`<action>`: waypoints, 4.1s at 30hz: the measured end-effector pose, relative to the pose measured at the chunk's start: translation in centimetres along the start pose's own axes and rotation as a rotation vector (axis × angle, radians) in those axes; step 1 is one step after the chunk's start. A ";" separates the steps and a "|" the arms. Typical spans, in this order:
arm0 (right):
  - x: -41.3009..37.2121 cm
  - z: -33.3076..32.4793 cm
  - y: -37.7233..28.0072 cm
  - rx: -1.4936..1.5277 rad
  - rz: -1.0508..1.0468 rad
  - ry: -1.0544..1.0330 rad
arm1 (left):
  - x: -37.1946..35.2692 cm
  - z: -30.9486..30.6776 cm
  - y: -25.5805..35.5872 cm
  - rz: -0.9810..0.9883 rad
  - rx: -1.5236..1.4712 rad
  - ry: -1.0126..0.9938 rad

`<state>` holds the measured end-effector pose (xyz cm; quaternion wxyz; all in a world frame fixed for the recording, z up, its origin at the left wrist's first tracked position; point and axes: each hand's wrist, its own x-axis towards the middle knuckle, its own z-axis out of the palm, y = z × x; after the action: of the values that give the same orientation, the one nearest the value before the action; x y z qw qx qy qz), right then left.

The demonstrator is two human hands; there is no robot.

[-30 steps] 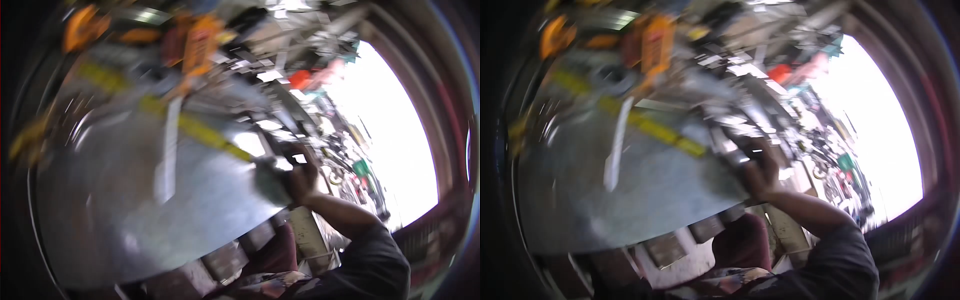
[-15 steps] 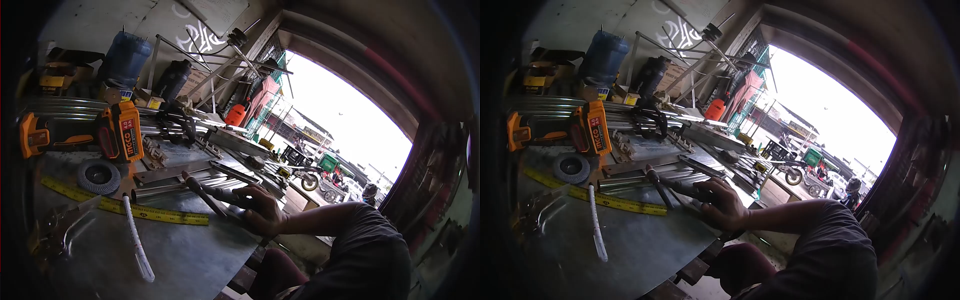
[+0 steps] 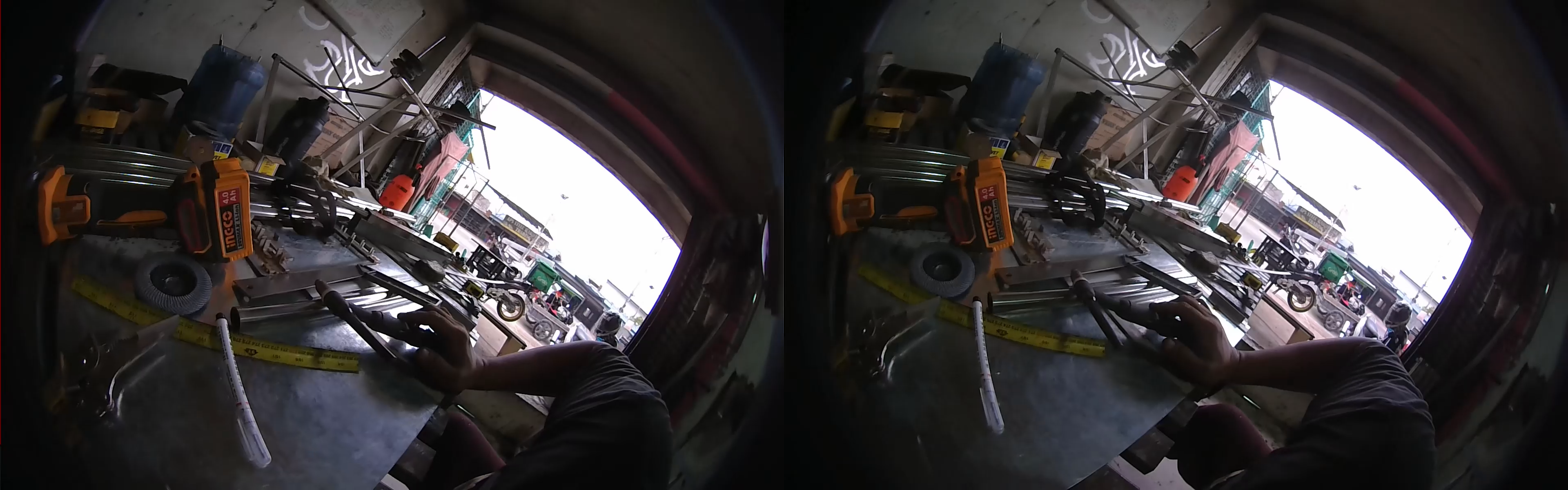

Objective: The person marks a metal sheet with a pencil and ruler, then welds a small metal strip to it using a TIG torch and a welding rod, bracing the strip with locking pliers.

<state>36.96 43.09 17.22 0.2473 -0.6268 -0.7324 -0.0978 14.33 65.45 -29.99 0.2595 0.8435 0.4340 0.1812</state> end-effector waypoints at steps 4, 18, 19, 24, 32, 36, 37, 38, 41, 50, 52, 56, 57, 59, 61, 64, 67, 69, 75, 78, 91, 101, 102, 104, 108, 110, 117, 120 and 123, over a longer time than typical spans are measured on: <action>0.3 0.0 -0.8 0.034 0.015 0.012 | -0.4 0.1 -0.1 0.008 -0.003 -0.002; 0.5 -0.1 -1.3 0.041 0.049 0.006 | -0.4 0.4 0.8 0.035 -0.011 -0.002; 0.6 0.0 -1.3 0.056 0.044 0.011 | -0.5 0.4 1.0 0.038 -0.012 0.002; 0.5 -0.1 -1.3 -0.035 0.019 0.020 | -1.8 0.2 1.1 0.039 -0.013 0.025; 0.4 -0.1 -1.7 0.021 0.039 0.108 | -13.0 -6.6 11.8 0.246 0.010 -0.108; -0.3 -1.0 -2.0 -0.003 0.020 0.151 | -18.8 -10.2 21.3 0.399 0.042 -0.317; -0.4 -1.1 -2.1 0.013 0.037 0.141 | -20.0 -11.2 23.5 0.446 0.026 -0.357; -0.6 -1.2 -2.2 0.027 0.056 0.130 | -21.4 -12.8 26.0 0.502 -0.004 -0.364; -0.7 -0.9 -1.5 -0.013 0.052 0.146 | -26.9 -22.9 35.1 0.776 0.038 0.061; -0.7 -0.3 -0.9 -0.098 0.021 0.117 | -22.3 -38.8 34.6 0.414 0.268 0.510; -0.6 -0.2 -0.9 -0.116 0.027 0.085 | -21.2 -39.5 31.3 0.324 0.224 0.593; 0.2 -1.2 -1.4 -0.079 0.112 -0.064 | -21.1 -38.5 28.3 -0.090 -0.405 0.733; 0.3 -1.1 -1.3 -0.056 0.116 -0.056 | -20.6 -38.5 27.8 -0.042 -0.349 0.675; 0.2 -1.0 -1.2 -0.058 0.129 -0.080 | -20.6 -38.2 27.6 -0.028 -0.334 0.684; 0.9 -0.8 -1.0 -0.032 0.130 -0.097 | -20.7 -38.5 27.6 -0.035 -0.226 0.681; 0.9 -1.0 -0.7 0.017 0.239 -0.206 | -20.3 -40.2 28.0 -0.051 -0.095 0.712; 0.9 -2.7 -0.6 0.000 0.213 -0.314 | -19.6 -40.8 28.1 -0.091 -0.095 0.610; 0.2 -2.6 0.6 0.059 0.156 -0.307 | -20.0 -42.1 28.9 -0.195 -0.204 0.536; -2.5 -15.5 2.4 0.228 0.307 -0.254 | -26.2 -46.3 34.3 -0.192 -0.144 0.472; -6.0 -21.8 7.8 0.247 0.421 -0.164 | -31.7 -45.2 33.6 -0.311 -0.151 0.443; -5.3 -19.3 27.3 0.271 0.737 -0.262 | -34.3 -42.4 38.8 -0.622 -0.057 0.452; -2.3 -13.4 27.3 -0.320 0.519 -0.510 | -27.9 -46.7 31.3 -0.500 0.017 0.359; -1.6 -13.9 27.3 -0.326 0.553 -0.581 | -27.0 -47.2 30.0 -0.575 -0.091 0.346; -2.1 -13.6 28.0 -0.295 0.573 -0.521 | -24.8 -48.4 27.8 -0.734 -0.238 0.352; -1.4 -16.5 24.8 -0.315 0.544 -0.404 | -22.9 -49.8 23.6 -0.969 -0.301 0.308; -2.1 -16.4 23.3 -0.317 0.513 -0.355 | -22.7 -48.8 22.2 -0.892 -0.318 0.369; 4.9 -13.6 14.8 -0.032 0.263 -0.378 | -23.2 -46.4 19.8 -0.661 -0.044 0.400; 10.9 -9.9 11.4 0.062 0.194 -0.457 | -22.2 -48.3 22.6 -0.683 0.079 0.279; 14.2 -6.5 8.3 0.050 0.146 -0.572 | -22.3 -49.4 23.4 -0.637 0.266 0.274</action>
<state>45.18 54.12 28.28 0.0527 -0.6738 -0.7274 0.1189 -9.39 49.40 21.64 0.1307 0.6604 0.7251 0.1448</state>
